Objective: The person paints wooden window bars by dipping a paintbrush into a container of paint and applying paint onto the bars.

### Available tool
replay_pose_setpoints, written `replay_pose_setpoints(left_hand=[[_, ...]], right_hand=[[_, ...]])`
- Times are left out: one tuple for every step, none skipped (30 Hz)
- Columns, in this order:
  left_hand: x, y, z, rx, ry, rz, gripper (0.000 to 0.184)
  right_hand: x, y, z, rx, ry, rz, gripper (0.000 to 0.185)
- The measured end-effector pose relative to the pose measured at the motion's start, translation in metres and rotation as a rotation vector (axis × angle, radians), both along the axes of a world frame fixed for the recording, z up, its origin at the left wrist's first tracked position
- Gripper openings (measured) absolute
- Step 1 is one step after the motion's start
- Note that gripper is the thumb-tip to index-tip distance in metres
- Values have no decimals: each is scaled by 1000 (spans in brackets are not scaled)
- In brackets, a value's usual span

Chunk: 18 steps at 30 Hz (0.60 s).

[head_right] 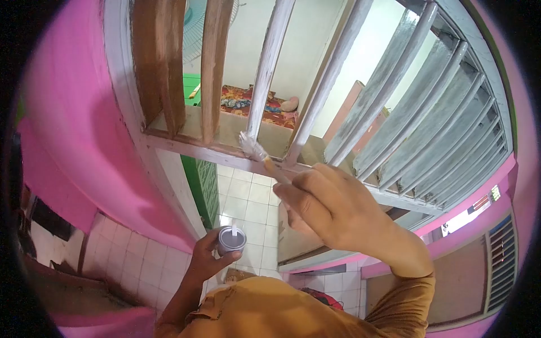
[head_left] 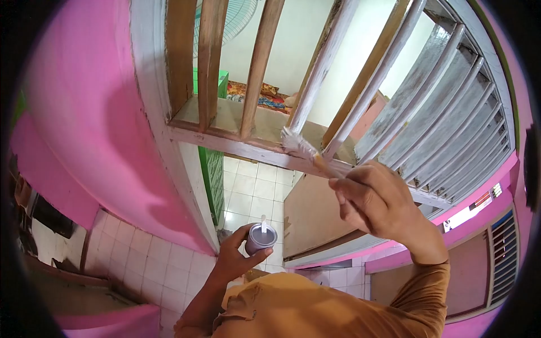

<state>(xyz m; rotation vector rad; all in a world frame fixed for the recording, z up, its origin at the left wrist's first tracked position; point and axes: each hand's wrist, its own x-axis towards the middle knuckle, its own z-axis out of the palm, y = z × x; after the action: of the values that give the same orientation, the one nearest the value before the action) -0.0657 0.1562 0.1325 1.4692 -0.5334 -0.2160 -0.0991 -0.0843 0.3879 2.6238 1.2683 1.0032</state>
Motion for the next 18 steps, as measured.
replay_pose_setpoints(left_hand=[[1,-1,-1,-13,8,-12,61],[0,-1,-1,-17,12,-10,61],[-1,-1,0,-11,3,-10,61],[-3,0,2,-4,-7,-11,62],[-3,0,2,-6,-3,-10,62],[-4,0,2,-6,-3,-1,62],[-4,1,1,-5,-3,8,62],[-4,1,1,-7,-1,10,62],[-4,1,0,-5,-10,17,62],[-4,1,0,-2,-20,25,62],[-3,1,0,-4,-17,28,62],[-3,1,0,-9,-20,28,61],[-3,1,0,-11,-23,27,61],[-2,2,-1,-11,-21,26,61],[-2,1,-2,-7,-31,33,61],[-1,1,-2,-2,-42,39,60],[-1,1,-3,-1,-42,38,60],[-1,0,-4,-2,-42,38,60]], right_hand=[[0,1,4,-8,-15,-16,43],[-2,3,10,-18,-30,-33,43],[-5,4,14,-22,-26,-31,43],[-12,7,19,-13,-27,-26,43],[-15,9,19,-4,-28,-20,42],[-16,11,16,-7,-25,-18,42],[-14,16,11,-66,16,-20,42],[-13,18,6,-125,55,-22,41],[-9,15,1,-130,36,-24,42],[-8,13,3,-133,39,-20,42],[-7,10,6,-113,-35,-35,42],[-7,10,10,-90,-107,-50,42],[-12,14,14,-69,-102,-72,41],[-12,15,12,-68,-101,-72,41],[-14,17,9,-74,-41,-31,41],[-14,18,7,-80,19,9,42],[-12,20,5,-103,85,22,41],[-10,18,3,-101,85,21,41]])
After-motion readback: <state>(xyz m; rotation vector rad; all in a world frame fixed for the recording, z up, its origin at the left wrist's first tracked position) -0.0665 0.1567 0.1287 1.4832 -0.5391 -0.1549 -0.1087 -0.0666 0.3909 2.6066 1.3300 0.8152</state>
